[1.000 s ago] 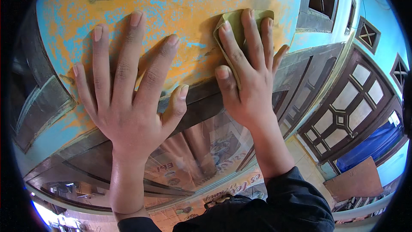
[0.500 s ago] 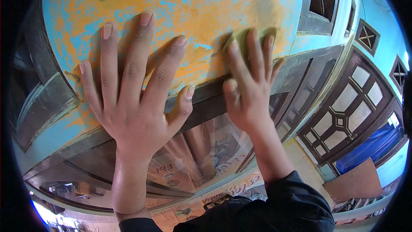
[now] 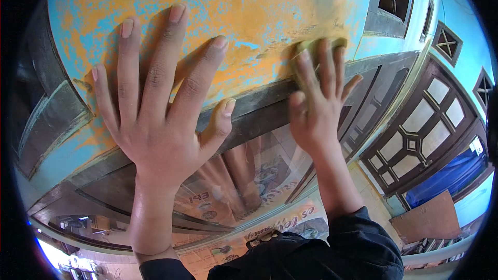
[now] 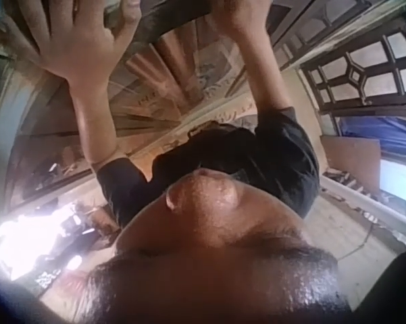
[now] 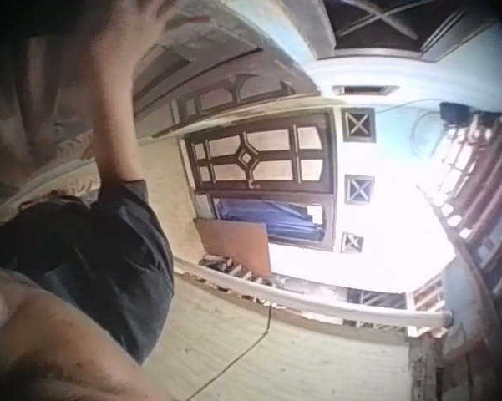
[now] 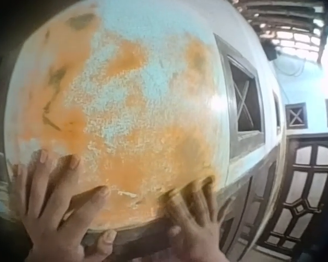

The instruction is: Sanding the surface of a wooden cabinet with sandpaper.

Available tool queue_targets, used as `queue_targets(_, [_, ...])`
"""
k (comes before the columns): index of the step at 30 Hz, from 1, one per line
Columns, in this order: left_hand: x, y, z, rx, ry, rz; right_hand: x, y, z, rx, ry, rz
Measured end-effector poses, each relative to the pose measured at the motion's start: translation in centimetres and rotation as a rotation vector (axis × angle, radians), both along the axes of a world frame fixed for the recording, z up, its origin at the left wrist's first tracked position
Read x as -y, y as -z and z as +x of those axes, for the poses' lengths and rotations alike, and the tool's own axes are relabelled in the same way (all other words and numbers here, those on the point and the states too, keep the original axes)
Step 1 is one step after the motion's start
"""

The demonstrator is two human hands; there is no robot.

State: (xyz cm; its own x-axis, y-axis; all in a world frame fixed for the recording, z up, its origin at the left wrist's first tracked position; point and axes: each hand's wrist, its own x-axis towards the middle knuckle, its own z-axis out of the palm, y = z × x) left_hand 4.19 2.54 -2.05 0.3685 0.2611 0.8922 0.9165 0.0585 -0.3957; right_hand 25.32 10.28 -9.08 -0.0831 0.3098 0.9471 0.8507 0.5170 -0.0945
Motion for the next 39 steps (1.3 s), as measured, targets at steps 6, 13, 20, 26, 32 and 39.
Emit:
queue_targets(6, [0.3, -0.3, 0.4, 0.005, -0.014, -0.005, 3.5, 2.1, -3.0, 0.166, -0.136, -0.109])
queue_targets(13, [-0.1, -0.1, 0.6, 0.013, -0.019, -0.006, 1.7, 0.6, -1.1, -0.013, -0.053, -0.074])
queue_targets(20, [0.0, 0.0, 0.6, 0.005, -0.007, 0.006, 0.2, 0.1, 1.3, -0.12, -0.014, -0.054])
queue_targets(26, [0.2, -0.2, 0.2, -0.008, -0.039, 0.003, 0.8, 1.0, 1.0, 0.098, 0.075, -0.052])
queue_targets(32, [-0.2, -0.3, 0.8, -0.019, -0.024, 0.026, 2.0, 1.3, -0.1, 0.03, -0.094, -0.074])
queue_targets(39, [-0.2, -0.3, 0.4, -0.058, -0.039, 0.035, 0.3, 1.3, 1.8, -0.054, -0.097, -0.049])
